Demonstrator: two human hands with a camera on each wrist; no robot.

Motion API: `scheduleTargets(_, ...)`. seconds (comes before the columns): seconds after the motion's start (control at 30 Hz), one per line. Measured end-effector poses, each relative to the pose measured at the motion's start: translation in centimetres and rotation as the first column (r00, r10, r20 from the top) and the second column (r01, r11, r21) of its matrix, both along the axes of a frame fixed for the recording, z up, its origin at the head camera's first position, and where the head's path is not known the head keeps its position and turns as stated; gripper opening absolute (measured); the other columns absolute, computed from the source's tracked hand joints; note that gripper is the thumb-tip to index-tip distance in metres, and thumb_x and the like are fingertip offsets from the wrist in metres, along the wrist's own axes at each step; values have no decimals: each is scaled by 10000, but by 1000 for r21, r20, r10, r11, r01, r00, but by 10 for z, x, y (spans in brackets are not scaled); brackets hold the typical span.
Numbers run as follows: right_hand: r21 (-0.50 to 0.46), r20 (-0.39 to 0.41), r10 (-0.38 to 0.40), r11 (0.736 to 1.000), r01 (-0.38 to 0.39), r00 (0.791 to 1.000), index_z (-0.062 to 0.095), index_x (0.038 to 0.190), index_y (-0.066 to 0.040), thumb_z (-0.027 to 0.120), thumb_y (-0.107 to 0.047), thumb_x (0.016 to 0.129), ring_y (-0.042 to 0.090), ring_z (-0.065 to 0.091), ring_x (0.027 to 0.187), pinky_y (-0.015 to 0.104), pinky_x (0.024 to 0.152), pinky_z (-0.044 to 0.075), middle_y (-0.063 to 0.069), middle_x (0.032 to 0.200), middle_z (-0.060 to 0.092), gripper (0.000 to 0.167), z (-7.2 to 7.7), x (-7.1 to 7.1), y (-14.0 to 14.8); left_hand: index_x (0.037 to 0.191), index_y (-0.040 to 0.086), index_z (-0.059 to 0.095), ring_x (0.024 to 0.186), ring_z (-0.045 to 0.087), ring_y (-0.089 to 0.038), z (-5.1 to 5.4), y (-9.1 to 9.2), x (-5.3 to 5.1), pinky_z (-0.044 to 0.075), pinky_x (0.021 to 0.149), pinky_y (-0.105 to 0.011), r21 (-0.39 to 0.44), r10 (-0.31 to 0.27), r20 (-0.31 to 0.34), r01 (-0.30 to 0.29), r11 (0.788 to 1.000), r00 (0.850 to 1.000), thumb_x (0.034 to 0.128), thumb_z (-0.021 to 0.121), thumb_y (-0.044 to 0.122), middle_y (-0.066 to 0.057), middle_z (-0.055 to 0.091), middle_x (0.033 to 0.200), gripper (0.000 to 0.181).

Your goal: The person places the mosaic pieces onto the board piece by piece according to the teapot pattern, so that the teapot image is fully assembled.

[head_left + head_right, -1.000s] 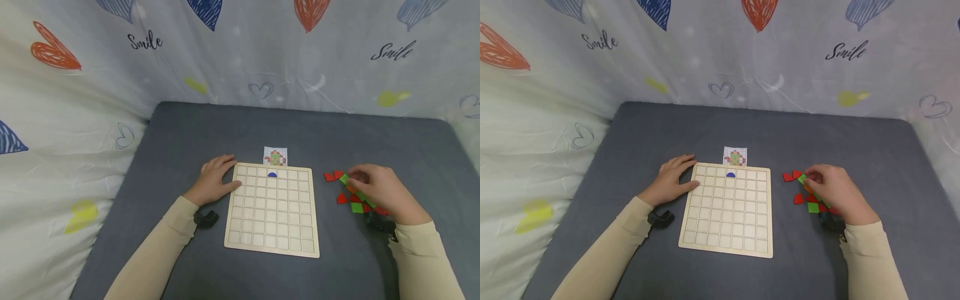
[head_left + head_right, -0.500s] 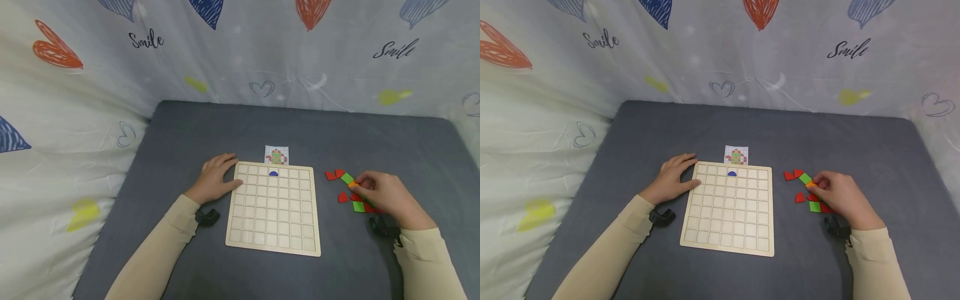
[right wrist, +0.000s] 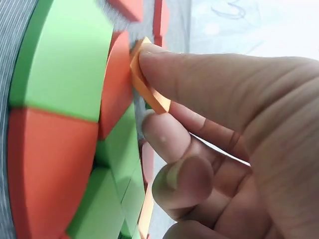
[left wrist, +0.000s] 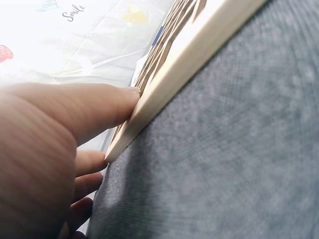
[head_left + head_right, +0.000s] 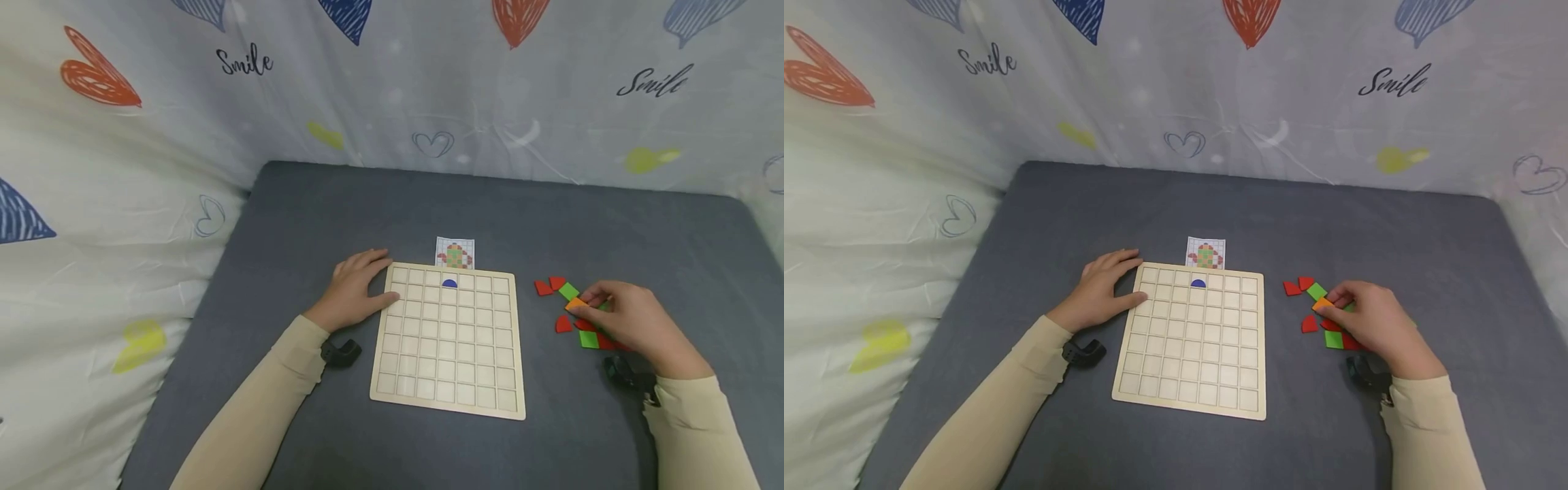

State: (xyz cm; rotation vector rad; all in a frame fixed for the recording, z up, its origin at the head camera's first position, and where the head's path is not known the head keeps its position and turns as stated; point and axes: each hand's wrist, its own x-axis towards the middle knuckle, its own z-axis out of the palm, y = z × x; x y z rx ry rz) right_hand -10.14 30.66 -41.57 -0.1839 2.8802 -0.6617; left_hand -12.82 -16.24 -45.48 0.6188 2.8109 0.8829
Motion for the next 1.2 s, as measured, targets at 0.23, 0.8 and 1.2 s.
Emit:
scheduleTargets(0.23,-47,39,39,998,-37,998,727,1037,-34,775,-328,983,132,505,607,292,524,434,16,819,677,303,6,2,-4,1575,90,495,1581,257,-362,-2,0,1,191,1241,-631,-6,8,8,-8,1000,1000,996,714,442,-116,356,1686,713)
scheduleTargets(0.8,-140,45,142,981,-135,989,787,1079,-71,713,-228,1018,142,527,664,269,641,471,11,734,671,184,24,-27,-59,1577,90,492,1581,258,-360,-1,1,1,189,1243,-634,-2,4,-4,-4,1000,1000,993,717,447,-112,355,1688,721)
scheduleTargets(1.2,-189,26,263,948,-254,964,802,1093,-87,719,-198,1014,165,516,644,322,602,461,-1,769,660,160,15,-40,-111,1580,92,487,1579,260,-360,-2,1,1,198,1238,-631,-9,2,-7,-2,1000,1000,1001,706,446,-108,352,1689,714)
